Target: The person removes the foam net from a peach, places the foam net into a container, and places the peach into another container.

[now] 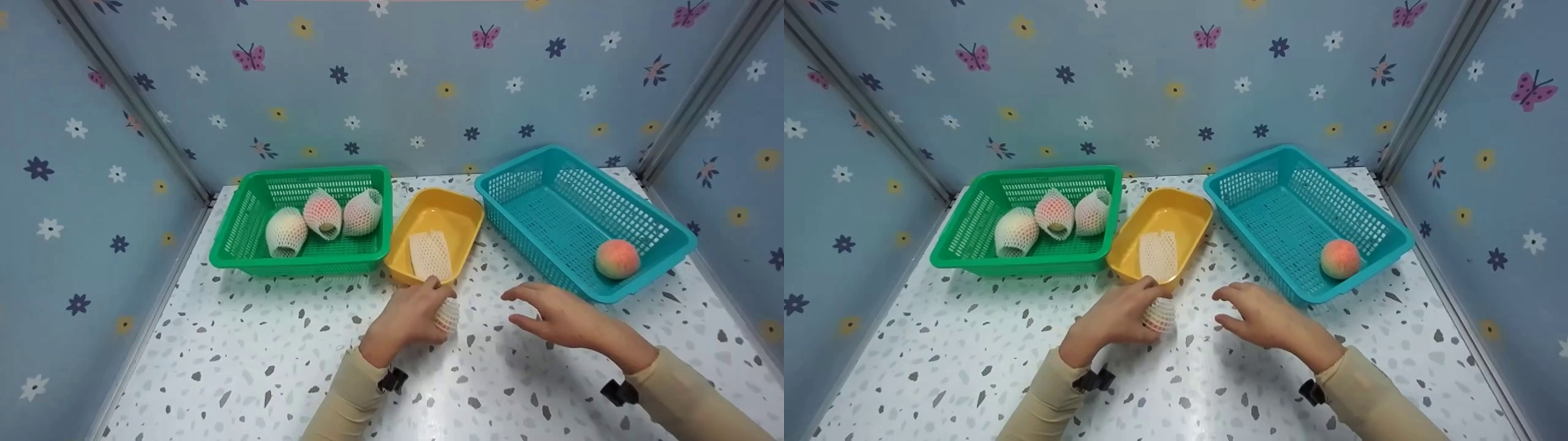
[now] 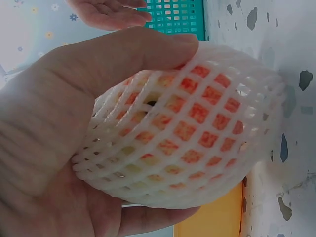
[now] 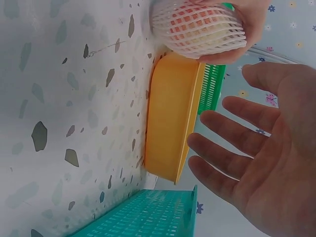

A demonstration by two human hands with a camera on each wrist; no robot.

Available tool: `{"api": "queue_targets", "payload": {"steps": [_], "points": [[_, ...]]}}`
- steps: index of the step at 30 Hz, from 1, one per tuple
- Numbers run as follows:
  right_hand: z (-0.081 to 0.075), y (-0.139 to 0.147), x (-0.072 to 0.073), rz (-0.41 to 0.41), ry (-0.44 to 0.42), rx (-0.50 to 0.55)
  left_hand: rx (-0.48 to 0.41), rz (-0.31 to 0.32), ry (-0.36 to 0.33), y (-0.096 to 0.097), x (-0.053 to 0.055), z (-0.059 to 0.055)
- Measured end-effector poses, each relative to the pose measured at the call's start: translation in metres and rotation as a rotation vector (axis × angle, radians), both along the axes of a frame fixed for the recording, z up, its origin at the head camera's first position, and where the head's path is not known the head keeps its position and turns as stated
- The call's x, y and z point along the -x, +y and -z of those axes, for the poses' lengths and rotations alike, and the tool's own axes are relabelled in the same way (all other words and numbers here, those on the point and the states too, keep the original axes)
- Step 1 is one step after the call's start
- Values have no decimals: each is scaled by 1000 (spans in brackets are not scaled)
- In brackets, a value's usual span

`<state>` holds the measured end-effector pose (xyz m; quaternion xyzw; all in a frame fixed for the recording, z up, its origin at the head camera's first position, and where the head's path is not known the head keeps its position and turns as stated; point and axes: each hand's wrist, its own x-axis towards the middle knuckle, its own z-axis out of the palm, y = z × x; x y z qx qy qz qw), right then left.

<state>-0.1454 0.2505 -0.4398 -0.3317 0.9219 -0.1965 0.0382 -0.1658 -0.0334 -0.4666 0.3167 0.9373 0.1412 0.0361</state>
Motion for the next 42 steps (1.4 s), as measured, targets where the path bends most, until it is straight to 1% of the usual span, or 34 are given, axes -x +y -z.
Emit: {"api": "queue_targets", "payload": {"steps": [11, 17, 26, 29, 32, 37, 42], "points": [[1, 2, 2, -13, -12, 5, 62, 9, 13, 5, 4, 4], [2, 4, 0, -22, -5, 13, 66, 8, 16, 6, 5, 3], [2, 8, 0, -20, -6, 31, 73, 5, 77, 13, 5, 5], [2, 8, -1, -24, -7, 36, 67, 9, 86, 14, 4, 6], [2, 8, -2, -22, -18, 39, 51, 18, 82, 13, 3, 6], [2, 8, -3, -2, -35, 40, 8, 9, 63, 8, 2, 6], [3, 7, -4, -8, -39, 45, -28, 8, 63, 4, -1, 7]]}}
